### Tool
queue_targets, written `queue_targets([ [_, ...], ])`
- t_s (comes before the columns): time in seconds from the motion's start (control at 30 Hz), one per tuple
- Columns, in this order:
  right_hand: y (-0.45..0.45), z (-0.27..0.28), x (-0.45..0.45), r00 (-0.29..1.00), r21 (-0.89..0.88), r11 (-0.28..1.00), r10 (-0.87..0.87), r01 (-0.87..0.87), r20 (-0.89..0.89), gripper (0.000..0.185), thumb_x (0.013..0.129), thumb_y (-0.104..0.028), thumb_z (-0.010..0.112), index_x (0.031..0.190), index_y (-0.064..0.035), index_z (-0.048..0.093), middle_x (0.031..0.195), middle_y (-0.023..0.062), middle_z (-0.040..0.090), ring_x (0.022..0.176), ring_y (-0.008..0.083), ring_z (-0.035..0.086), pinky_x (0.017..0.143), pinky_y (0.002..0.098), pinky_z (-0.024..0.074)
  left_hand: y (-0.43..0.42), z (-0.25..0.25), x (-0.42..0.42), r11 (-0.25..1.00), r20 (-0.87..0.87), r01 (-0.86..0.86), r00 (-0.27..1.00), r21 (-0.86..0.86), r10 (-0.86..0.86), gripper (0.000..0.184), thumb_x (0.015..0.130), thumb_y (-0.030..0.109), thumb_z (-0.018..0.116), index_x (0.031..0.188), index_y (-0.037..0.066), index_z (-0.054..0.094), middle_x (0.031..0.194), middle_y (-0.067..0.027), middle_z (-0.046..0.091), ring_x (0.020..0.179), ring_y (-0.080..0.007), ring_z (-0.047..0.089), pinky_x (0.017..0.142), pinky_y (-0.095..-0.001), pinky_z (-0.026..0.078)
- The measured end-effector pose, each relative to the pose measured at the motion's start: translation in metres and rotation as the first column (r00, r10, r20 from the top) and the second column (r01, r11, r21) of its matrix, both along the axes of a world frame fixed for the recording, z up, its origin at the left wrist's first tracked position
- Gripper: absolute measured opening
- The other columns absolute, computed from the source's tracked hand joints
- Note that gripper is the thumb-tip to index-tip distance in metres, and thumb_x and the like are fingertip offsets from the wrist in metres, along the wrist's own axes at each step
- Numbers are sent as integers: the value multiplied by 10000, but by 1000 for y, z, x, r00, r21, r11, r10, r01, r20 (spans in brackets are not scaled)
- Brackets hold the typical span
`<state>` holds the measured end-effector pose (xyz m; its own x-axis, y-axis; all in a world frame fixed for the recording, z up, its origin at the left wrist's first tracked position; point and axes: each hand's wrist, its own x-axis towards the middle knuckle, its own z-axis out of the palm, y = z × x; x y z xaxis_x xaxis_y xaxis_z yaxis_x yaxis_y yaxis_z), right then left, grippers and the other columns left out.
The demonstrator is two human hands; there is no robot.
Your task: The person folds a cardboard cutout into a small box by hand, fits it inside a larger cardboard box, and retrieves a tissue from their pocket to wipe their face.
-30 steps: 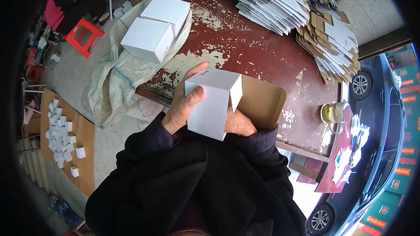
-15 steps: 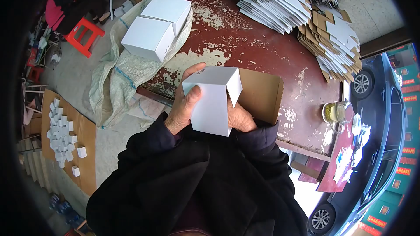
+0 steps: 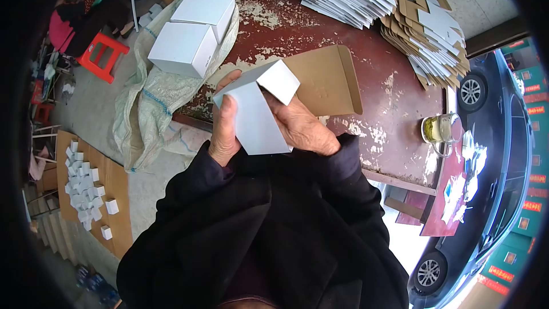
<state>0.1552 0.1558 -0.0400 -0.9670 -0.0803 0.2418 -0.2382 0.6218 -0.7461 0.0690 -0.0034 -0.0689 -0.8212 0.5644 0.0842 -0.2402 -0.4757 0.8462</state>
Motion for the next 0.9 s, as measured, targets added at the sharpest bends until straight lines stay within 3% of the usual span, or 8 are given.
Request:
queue_targets([
  [0.07, 0, 17, 1, 999, 17, 1000, 22, -21, -48, 421, 963, -164, 588, 1353, -17, 530, 1297, 183, 556, 1116, 316, 570, 932, 410, 463, 0, -4, -3, 999, 20, -21, 1000, 26, 21, 740, 881, 507, 655, 1411, 88, 354, 1265, -138, 480, 1094, -241, 517, 940, -381, 424],
  [0.2, -1, 66, 9, 916, -392, 906, 14, 158, 401, 338, 964, -123, 581, 1275, 8, 587, 1145, 168, 617, 940, 298, 609, 822, 373, 493, 0, -8, -6, 996, 35, -82, 996, 33, 81, 741, 888, 518, 637, 1404, 77, 339, 1270, -140, 474, 1102, -241, 514, 939, -380, 426],
  [0.23, -2, 65, 10, 915, -393, 905, 12, 162, 403, 338, 964, -123, 581, 1275, 8, 587, 1145, 168, 617, 940, 298, 609, 822, 373, 493, 1, -8, -5, 996, 37, -79, 996, 32, 78, 741, 888, 518, 637, 1404, 77, 339, 1270, -140, 474, 1102, -241, 514, 939, -380, 426],
  [0.37, -6, 58, 11, 995, -280, 959, 61, -36, 81, 305, 954, -89, 577, 1241, 14, 598, 969, 142, 641, 817, 283, 601, 735, 347, 495, 5, -4, -2, 989, 156, -124, 982, 85, 110, 744, 880, 501, 646, 1402, 77, 327, 1269, -140, 470, 1117, -247, 511, 953, -374, 416],
  [0.57, -4, 58, 8, 998, -120, 992, -26, 32, 50, 264, 915, -79, 611, 1167, -4, 621, 860, 116, 633, 779, 274, 592, 771, 356, 478, 4, -8, 0, 995, 152, -58, 987, 78, 46, 682, 895, 420, 644, 1394, 59, 351, 1318, -145, 455, 1121, -247, 511, 985, -371, 400],
  [0.7, 9, 58, 3, 999, 329, 943, -25, 38, -42, 201, 869, -87, 637, 1065, -44, 630, 815, 89, 617, 776, 267, 591, 834, 385, 457, -2, -18, -4, 998, 65, -55, 996, 41, 53, 545, 921, 266, 624, 1365, 34, 412, 1347, -155, 467, 1167, -259, 514, 1031, -378, 381],
  [0.87, 7, 35, 2, 999, 492, 870, -51, 37, 16, 347, 801, -33, 635, 1148, -37, 643, 828, 92, 600, 753, 274, 570, 886, 385, 429, -21, -8, -6, 996, -94, -76, 993, -51, 71, 409, 973, 161, 569, 1349, 45, 457, 1391, -170, 481, 1278, -277, 483, 1084, -428, 372],
  [0.9, 7, 32, 1, 998, 531, 845, -49, 66, -46, 322, 811, -43, 636, 1132, -46, 646, 812, 87, 588, 756, 265, 571, 874, 384, 434, -25, -4, -5, 995, -112, -75, 991, -67, 67, 373, 979, 136, 553, 1329, 35, 474, 1386, -176, 487, 1279, -281, 493, 1083, -420, 382],
])
